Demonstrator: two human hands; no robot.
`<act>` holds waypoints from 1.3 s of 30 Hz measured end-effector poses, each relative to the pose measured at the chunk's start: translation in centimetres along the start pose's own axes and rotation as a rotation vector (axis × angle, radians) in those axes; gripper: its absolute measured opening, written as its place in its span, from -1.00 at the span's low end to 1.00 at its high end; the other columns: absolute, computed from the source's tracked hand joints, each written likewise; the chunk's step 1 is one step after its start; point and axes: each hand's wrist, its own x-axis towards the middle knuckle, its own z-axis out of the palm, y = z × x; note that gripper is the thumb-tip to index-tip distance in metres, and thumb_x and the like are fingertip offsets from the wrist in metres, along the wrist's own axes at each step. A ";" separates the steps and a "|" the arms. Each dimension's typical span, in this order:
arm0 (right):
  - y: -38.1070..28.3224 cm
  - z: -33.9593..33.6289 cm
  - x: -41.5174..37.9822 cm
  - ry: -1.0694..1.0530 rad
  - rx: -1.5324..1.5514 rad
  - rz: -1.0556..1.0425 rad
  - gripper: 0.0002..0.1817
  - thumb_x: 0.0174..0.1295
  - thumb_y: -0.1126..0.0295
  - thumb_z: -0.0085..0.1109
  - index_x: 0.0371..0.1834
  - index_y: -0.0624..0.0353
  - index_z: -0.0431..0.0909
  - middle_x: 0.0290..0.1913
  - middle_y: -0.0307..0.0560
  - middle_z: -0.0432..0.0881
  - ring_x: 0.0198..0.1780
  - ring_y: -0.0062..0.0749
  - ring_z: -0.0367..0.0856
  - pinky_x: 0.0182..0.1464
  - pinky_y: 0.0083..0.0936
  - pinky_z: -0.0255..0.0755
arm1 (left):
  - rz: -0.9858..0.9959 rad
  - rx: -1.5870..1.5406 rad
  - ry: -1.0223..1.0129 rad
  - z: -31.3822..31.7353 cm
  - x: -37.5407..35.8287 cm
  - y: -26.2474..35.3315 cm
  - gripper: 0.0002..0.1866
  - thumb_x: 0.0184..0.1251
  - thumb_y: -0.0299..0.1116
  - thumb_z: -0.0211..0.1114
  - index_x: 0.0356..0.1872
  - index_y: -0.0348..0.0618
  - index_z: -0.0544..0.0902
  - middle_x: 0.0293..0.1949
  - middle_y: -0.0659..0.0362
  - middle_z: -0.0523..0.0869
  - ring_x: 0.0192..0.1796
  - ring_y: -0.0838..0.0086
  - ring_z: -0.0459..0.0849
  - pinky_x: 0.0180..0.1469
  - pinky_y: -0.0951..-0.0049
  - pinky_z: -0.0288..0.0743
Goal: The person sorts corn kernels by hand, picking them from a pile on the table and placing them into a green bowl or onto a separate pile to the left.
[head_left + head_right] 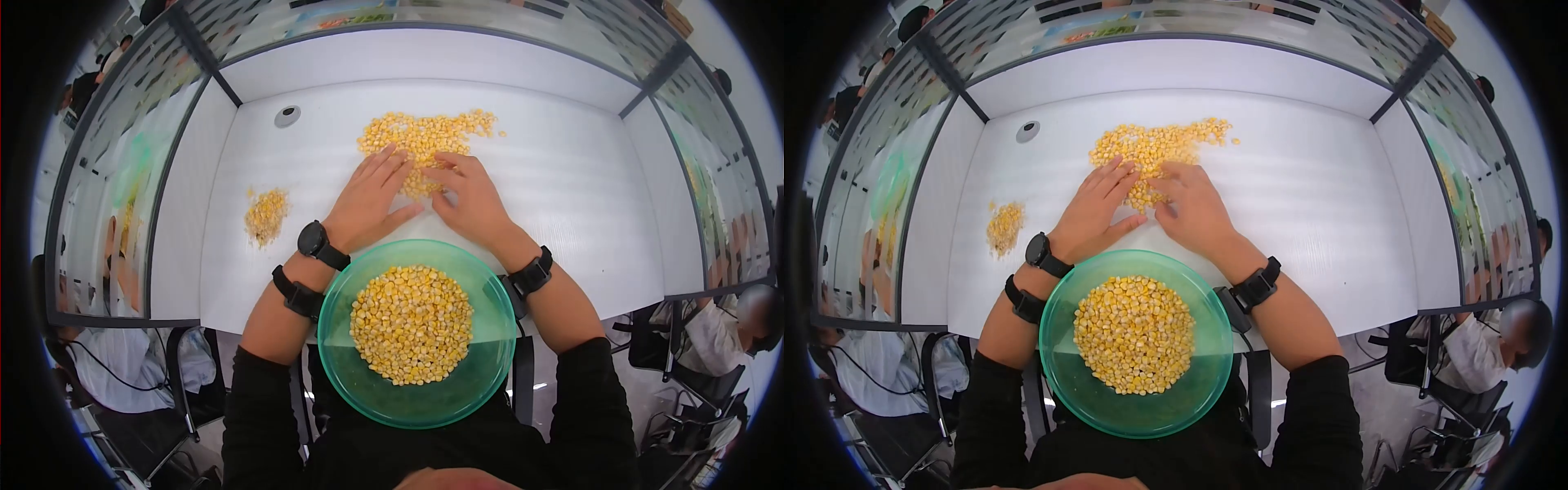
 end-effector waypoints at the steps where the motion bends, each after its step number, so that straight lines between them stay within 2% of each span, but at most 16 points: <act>1: 0.1 0.1 0.0 0.008 -0.002 -0.002 -0.59 0.24 0.47 0.40 0.19 0.02 0.78 0.34 0.02 0.63 0.30 -0.05 0.58 0.35 -0.18 0.54 | 0.003 0.008 0.000 0.1 0.0 -0.1 -0.28 0.51 0.01 0.39 0.46 -0.34 0.51 0.51 -0.13 0.50 0.65 -0.02 0.31 0.67 -0.01 0.20; 5: 0.1 0.1 0.0 0.043 -0.006 -0.004 -0.70 0.27 0.47 0.41 0.07 0.05 0.79 0.25 -0.03 0.67 0.27 -0.07 0.60 0.29 -0.21 0.56 | 0.004 -0.008 0.002 -0.1 0.0 0.0 -0.32 0.51 -0.02 0.39 0.42 -0.35 0.53 0.46 -0.12 0.54 0.61 -0.02 0.37 0.65 -0.01 0.22; 8: 0.5 0.1 0.1 0.048 0.027 -0.007 -0.80 0.30 0.47 0.42 -0.02 0.07 0.77 0.16 -0.07 0.68 0.24 -0.08 0.62 0.25 -0.23 0.58 | -0.010 -0.034 -0.020 -0.4 0.0 0.0 -0.33 0.51 -0.08 0.42 0.45 -0.32 0.51 0.49 -0.08 0.52 0.60 0.01 0.39 0.63 0.06 0.27; 11: 0.6 0.3 0.2 0.064 0.031 -0.022 -0.83 0.32 0.48 0.43 -0.05 0.11 0.74 0.11 -0.08 0.68 0.15 -0.11 0.68 0.15 -0.26 0.63 | -0.025 -0.084 -0.034 -0.2 0.1 -0.1 -0.36 0.47 -0.13 0.46 0.42 -0.33 0.54 0.48 -0.09 0.53 0.56 0.01 0.44 0.59 0.11 0.35; 14: 0.1 -0.1 0.3 0.036 0.128 0.066 -0.81 0.32 0.49 0.43 -0.03 0.14 0.74 0.12 -0.03 0.67 0.05 -0.13 0.74 0.07 -0.29 0.67 | -0.016 -0.098 -0.025 -0.3 0.2 0.1 -0.37 0.47 -0.15 0.46 0.41 -0.33 0.55 0.48 -0.09 0.53 0.55 0.02 0.46 0.58 0.14 0.38; 17: 0.1 0.1 0.2 0.048 0.193 0.101 -0.79 0.32 0.50 0.43 0.00 0.18 0.74 0.13 0.00 0.65 -0.04 -0.15 0.76 0.01 -0.34 0.70 | -0.076 -0.236 -0.109 -0.6 0.1 0.4 -0.33 0.49 -0.12 0.44 0.46 -0.34 0.51 0.54 -0.13 0.46 0.62 0.00 0.37 0.64 0.10 0.29; 20: -0.4 -0.3 0.3 0.003 0.230 0.175 -0.76 0.31 0.47 0.45 0.03 0.15 0.74 0.14 0.00 0.64 0.08 -0.13 0.74 0.13 -0.29 0.68 | -0.037 -0.149 -0.123 -1.2 0.2 0.9 -0.24 0.54 -0.01 0.38 0.54 -0.34 0.42 0.63 -0.16 0.33 0.70 -0.04 0.22 0.71 0.05 0.14; 23: -0.2 -0.4 0.3 0.084 -0.022 0.029 -0.67 0.32 0.40 0.46 0.14 0.09 0.74 0.23 0.01 0.64 0.26 -0.08 0.67 0.26 -0.23 0.63 | 0.001 -0.073 -0.122 -0.8 0.0 0.5 -0.12 0.57 0.12 0.30 0.62 -0.37 0.29 0.69 -0.19 0.21 0.75 -0.07 0.09 0.75 0.02 -0.01; 26: -0.5 -0.2 0.4 0.127 -0.115 -0.035 -0.60 0.34 0.29 0.42 0.22 0.10 0.70 0.34 0.08 0.62 0.38 0.04 0.57 0.41 -0.10 0.47 | -0.050 -0.033 -0.140 -0.2 -0.2 0.1 -0.05 0.58 0.19 0.25 0.64 -0.44 0.22 0.69 -0.22 0.20 0.75 -0.06 0.09 0.76 0.04 -0.05; 29: -0.3 0.3 0.0 0.070 -0.173 -0.031 -0.52 0.40 0.20 0.36 0.35 0.08 0.65 0.44 0.10 0.58 0.44 0.06 0.53 0.51 -0.07 0.34 | -0.051 0.018 -0.157 -0.2 -0.3 0.0 -0.03 0.60 0.19 0.22 0.64 -0.49 0.18 0.68 -0.26 0.20 0.75 -0.04 0.10 0.76 0.05 -0.04; 32: 0.0 0.5 -0.2 0.040 -0.205 -0.030 -0.49 0.43 0.15 0.32 0.38 0.13 0.62 0.42 0.11 0.60 0.47 0.03 0.51 0.53 -0.06 0.29 | -0.052 0.045 -0.159 -0.2 -0.3 0.0 -0.05 0.62 0.20 0.19 0.63 -0.50 0.20 0.66 -0.27 0.24 0.74 -0.03 0.14 0.76 0.06 -0.02; 39: 0.1 0.0 -0.1 0.040 -0.279 0.029 -0.46 0.44 0.14 0.31 0.36 0.25 0.60 0.39 0.14 0.62 0.46 -0.04 0.52 0.51 -0.09 0.31 | -0.097 0.096 -0.172 -0.7 -0.2 0.4 -0.08 0.62 0.19 0.18 0.61 -0.50 0.26 0.63 -0.26 0.31 0.71 -0.04 0.21 0.73 0.03 0.04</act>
